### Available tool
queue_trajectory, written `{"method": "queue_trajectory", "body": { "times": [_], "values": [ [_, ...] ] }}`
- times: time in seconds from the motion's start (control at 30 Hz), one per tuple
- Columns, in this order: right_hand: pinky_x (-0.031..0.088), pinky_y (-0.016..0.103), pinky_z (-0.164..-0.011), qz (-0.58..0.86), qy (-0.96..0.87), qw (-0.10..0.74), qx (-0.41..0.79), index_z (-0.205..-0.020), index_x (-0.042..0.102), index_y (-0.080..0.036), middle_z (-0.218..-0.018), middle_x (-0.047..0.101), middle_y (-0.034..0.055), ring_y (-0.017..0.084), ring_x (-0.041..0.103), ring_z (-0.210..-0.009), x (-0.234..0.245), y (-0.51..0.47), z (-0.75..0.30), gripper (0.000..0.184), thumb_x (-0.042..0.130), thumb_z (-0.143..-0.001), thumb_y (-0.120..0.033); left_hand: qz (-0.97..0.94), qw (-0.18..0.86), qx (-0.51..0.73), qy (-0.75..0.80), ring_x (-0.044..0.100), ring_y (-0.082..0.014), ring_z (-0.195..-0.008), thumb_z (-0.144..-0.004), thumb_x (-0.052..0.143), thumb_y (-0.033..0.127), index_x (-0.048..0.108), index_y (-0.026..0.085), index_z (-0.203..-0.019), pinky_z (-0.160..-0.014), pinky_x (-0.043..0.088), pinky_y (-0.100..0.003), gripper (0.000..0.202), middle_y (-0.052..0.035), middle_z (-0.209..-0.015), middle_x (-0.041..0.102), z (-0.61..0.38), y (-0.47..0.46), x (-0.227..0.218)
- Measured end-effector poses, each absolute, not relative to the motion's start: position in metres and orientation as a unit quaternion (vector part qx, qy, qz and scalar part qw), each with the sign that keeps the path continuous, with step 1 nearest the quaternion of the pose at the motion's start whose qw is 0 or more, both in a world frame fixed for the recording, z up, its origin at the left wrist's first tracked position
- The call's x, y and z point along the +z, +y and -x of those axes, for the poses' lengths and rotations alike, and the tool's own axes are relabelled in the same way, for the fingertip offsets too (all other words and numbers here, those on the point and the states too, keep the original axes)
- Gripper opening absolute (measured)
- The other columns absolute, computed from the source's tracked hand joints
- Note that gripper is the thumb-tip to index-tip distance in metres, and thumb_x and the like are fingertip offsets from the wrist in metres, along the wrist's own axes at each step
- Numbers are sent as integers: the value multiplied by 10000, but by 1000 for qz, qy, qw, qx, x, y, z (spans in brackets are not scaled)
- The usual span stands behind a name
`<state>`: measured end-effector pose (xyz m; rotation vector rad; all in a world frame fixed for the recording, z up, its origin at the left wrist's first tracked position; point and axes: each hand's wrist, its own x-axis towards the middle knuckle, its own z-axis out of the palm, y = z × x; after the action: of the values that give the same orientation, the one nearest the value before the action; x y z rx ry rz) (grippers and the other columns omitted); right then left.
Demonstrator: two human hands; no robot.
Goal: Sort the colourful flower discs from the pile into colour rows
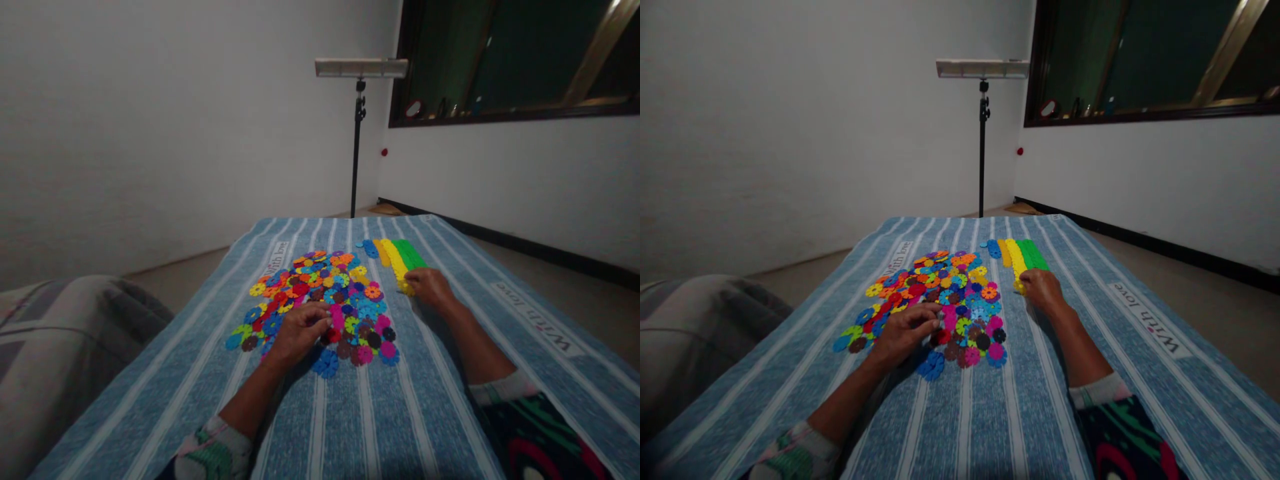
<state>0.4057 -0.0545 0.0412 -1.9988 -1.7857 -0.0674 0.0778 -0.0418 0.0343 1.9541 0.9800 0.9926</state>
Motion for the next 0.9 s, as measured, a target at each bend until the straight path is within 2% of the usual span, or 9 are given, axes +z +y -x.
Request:
{"method": "queue_trajectory", "body": {
  "times": [0.13, 0.4, 0.6, 0.8, 0.9],
  "values": [
    [449, 220, -757, 749, -640, 170, -33, -893, 799, -245, -958, 781, 47, 192, 690, -962, 33, -57, -419, 286, 535, -818, -164, -772, 345, 388, 366, 692, -242, -935, -739, 619, 267, 650, 203, -572, -883, 543, -410, 181, -71, -917, 743, -80, -42, 33],
    [454, 244, -788, 762, -636, 123, -25, -955, 789, -225, -1054, 763, 69, 206, 683, -994, 30, -56, -419, 318, 485, -875, -180, -778, 323, 384, 379, 688, -250, -951, -746, 618, 275, 655, 206, -592, -896, 531, -426, 173, -76, -914, 744, -78, -41, 33],
    [476, 284, -824, 758, -627, 173, -56, -1075, 765, -190, -1133, 736, 109, 244, 675, -1033, 22, -57, -414, 322, 512, -877, -195, -783, 257, 394, 406, 681, -233, -940, -762, 603, 284, 665, 216, -650, -929, 511, -410, 146, -58, -948, 748, -68, -34, 33],
    [494, 312, -784, 703, -664, 249, -43, -962, 785, -205, -1032, 762, 97, 253, 699, -957, 11, -53, -399, 291, 508, -871, -193, -750, 174, 409, 490, 654, -255, -1003, -760, 572, 259, 700, 231, -738, -964, 490, -440, 133, -59, -931, 744, -44, -18, 30],
    [493, 305, -782, 659, -708, 252, -38, -903, 784, -220, -965, 768, 78, 233, 698, -914, 6, -52, -388, 294, 491, -877, -201, -729, 159, 417, 519, 660, -250, -983, -763, 546, 257, 698, 223, -742, -949, 498, -431, 157, -61, -936, 742, -32, -10, 28]
  ]
}}
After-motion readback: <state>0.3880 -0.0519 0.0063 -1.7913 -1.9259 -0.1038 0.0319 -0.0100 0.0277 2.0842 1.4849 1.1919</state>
